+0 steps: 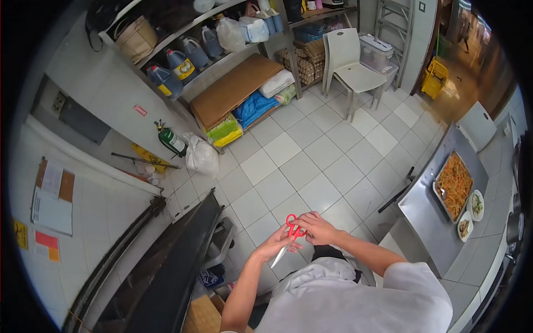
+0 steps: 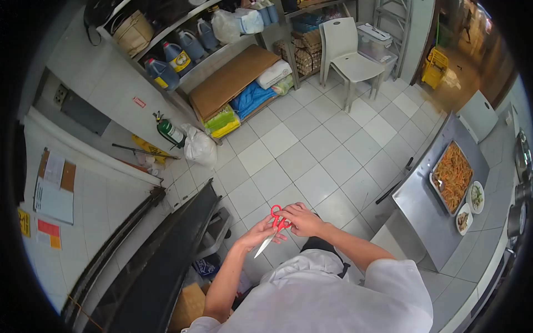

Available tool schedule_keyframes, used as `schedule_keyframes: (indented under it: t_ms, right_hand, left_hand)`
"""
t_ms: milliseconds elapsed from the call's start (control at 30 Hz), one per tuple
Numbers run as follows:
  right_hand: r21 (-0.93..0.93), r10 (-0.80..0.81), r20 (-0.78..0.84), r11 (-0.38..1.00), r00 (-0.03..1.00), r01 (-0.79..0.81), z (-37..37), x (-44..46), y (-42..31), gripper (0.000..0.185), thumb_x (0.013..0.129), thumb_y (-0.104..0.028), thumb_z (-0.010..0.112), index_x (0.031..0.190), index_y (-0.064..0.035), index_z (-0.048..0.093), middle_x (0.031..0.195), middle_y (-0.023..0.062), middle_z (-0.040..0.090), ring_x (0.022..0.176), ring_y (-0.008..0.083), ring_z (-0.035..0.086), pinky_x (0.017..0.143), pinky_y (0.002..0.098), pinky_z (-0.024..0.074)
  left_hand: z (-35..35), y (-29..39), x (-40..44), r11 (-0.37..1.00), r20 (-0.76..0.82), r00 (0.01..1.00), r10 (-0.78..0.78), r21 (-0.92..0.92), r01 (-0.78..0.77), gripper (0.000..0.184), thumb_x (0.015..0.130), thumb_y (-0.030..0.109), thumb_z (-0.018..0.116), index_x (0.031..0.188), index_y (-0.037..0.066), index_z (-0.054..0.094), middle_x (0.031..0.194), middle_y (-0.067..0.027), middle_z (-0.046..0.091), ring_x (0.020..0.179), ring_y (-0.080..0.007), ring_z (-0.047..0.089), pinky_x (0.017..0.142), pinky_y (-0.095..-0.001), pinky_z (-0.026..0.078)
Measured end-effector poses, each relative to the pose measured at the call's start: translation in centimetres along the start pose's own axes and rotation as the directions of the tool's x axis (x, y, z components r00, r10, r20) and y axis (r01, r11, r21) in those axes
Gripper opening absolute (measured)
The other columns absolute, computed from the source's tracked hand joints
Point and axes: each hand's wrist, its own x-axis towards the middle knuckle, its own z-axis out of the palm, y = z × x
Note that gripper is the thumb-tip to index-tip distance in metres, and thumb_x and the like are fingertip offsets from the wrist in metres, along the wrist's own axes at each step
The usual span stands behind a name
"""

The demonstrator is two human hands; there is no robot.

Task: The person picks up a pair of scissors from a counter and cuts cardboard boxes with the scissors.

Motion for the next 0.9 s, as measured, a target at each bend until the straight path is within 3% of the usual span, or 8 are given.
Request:
schedule_keyframes:
  t_ms: [167, 300, 433, 500, 633, 733, 800, 900]
  right_hand:
    - [0.022, 0.049, 0.114, 0.998, 0.992, -0.052, -2.6, 4.8, 2.2, 0.072, 0.066, -0.003, 0.064, 0.135, -0.0092, 0.046, 0.113, 0.0113, 0.056, 0.116, 0.0286, 0.051, 0.103, 0.0444, 0.0344]
    - [0.041, 0.068, 0.323, 0.995, 0.944, -0.086, -1.9, 6.6, 3.1, 0.067, 0.064, -0.001, 0.065, 0.13, -0.0081, 0.05, 0.112, 0.0114, 0.06, 0.113, 0.0308, 0.054, 0.1, 0.0441, 0.0378]
    - [0.108, -0.02, 0.485, 0.993, 0.874, -0.037, 0.3, 7.8, 4.8, 0.067, 0.066, 0.006, 0.064, 0.13, -0.0063, 0.049, 0.114, 0.0129, 0.062, 0.102, 0.0298, 0.062, 0.092, 0.0411, 0.0466]
    - [0.192, 0.153, 0.54, 0.935, 0.828, -0.298, 1.8, 7.7, 5.1, 0.067, 0.065, 0.01, 0.062, 0.129, -0.0048, 0.048, 0.112, 0.0129, 0.062, 0.098, 0.0265, 0.063, 0.086, 0.0369, 0.0507]
    - [0.23, 0.102, 0.658, 0.916, 0.746, -0.328, 3.2, 8.6, 4.4, 0.06, 0.066, 0.013, 0.059, 0.122, -0.0044, 0.045, 0.103, 0.0084, 0.059, 0.09, 0.0194, 0.058, 0.081, 0.0323, 0.049]
    - [0.167, 0.073, 0.736, 0.944, 0.673, -0.285, 3.9, 9.2, 5.6, 0.059, 0.065, 0.012, 0.063, 0.119, -0.0058, 0.046, 0.093, 0.0082, 0.054, 0.086, 0.021, 0.056, 0.08, 0.0345, 0.049]
    - [0.159, 0.026, 0.788, 0.957, 0.616, -0.244, 4.5, 9.8, 6.6, 0.059, 0.065, 0.012, 0.063, 0.119, -0.0058, 0.046, 0.092, 0.0078, 0.052, 0.085, 0.0204, 0.055, 0.08, 0.0338, 0.0489]
    - [0.153, -0.006, 0.818, 0.966, 0.575, -0.208, 4.6, 11.1, 7.8, 0.059, 0.065, 0.013, 0.061, 0.119, -0.0057, 0.046, 0.094, 0.0069, 0.05, 0.087, 0.0182, 0.053, 0.079, 0.0316, 0.0484]
  left_hand:
    - [-4.9, 2.5, 2.3, 0.991, 0.086, 0.995, 0.047, -0.129, -0.036, 0.065, 0.101, 0.025, 0.053, 0.154, 0.009, 0.018, 0.133, -0.0124, 0.054, 0.102, -0.0266, 0.067, 0.081, -0.0357, 0.055]
    - [-6.3, 0.7, 1.6, 0.935, -0.047, 0.997, 0.062, -0.346, -0.074, 0.059, 0.102, 0.025, 0.051, 0.151, 0.005, 0.024, 0.134, -0.0112, 0.052, 0.094, -0.0234, 0.068, 0.078, -0.0328, 0.056]
    - [-7.1, -3.2, -0.4, 0.911, -0.02, 0.998, 0.06, -0.408, -0.063, 0.05, 0.102, 0.032, 0.05, 0.142, 0.003, 0.043, 0.112, -0.0113, 0.062, 0.084, -0.0215, 0.068, 0.075, -0.035, 0.057]
    - [-7.3, -5.6, -1.4, 0.877, -0.077, 0.997, 0.002, -0.479, -0.039, 0.05, 0.101, 0.038, 0.052, 0.133, -0.001, 0.052, 0.104, -0.0118, 0.064, 0.082, -0.0232, 0.069, 0.069, -0.0353, 0.059]
    - [-5.1, -9.0, -7.0, 0.709, -0.401, 0.914, 0.056, -0.629, -0.32, 0.06, 0.099, 0.047, 0.051, 0.122, -0.008, 0.055, 0.117, -0.0179, 0.065, 0.083, -0.0274, 0.071, 0.067, -0.0358, 0.06]
    - [-1.4, -15.7, -10.7, 0.662, -0.708, 0.704, -0.057, -0.554, -0.504, 0.057, 0.098, 0.049, 0.049, 0.123, -0.002, 0.058, 0.123, -0.0155, 0.064, 0.087, -0.0276, 0.07, 0.073, -0.0356, 0.058]
    - [3.1, -23.3, -11.5, 0.702, -0.87, 0.417, -0.265, -0.47, -0.534, 0.052, 0.098, 0.045, 0.05, 0.127, 0.003, 0.055, 0.12, -0.0115, 0.064, 0.088, -0.023, 0.069, 0.075, -0.0325, 0.056]
    - [13.6, -31.7, -10.4, 0.748, -0.826, -0.054, -0.561, -0.478, -0.46, 0.038, 0.097, 0.036, 0.058, 0.12, 0.006, 0.059, 0.111, -0.0068, 0.066, 0.08, -0.0153, 0.064, 0.069, -0.0301, 0.054]
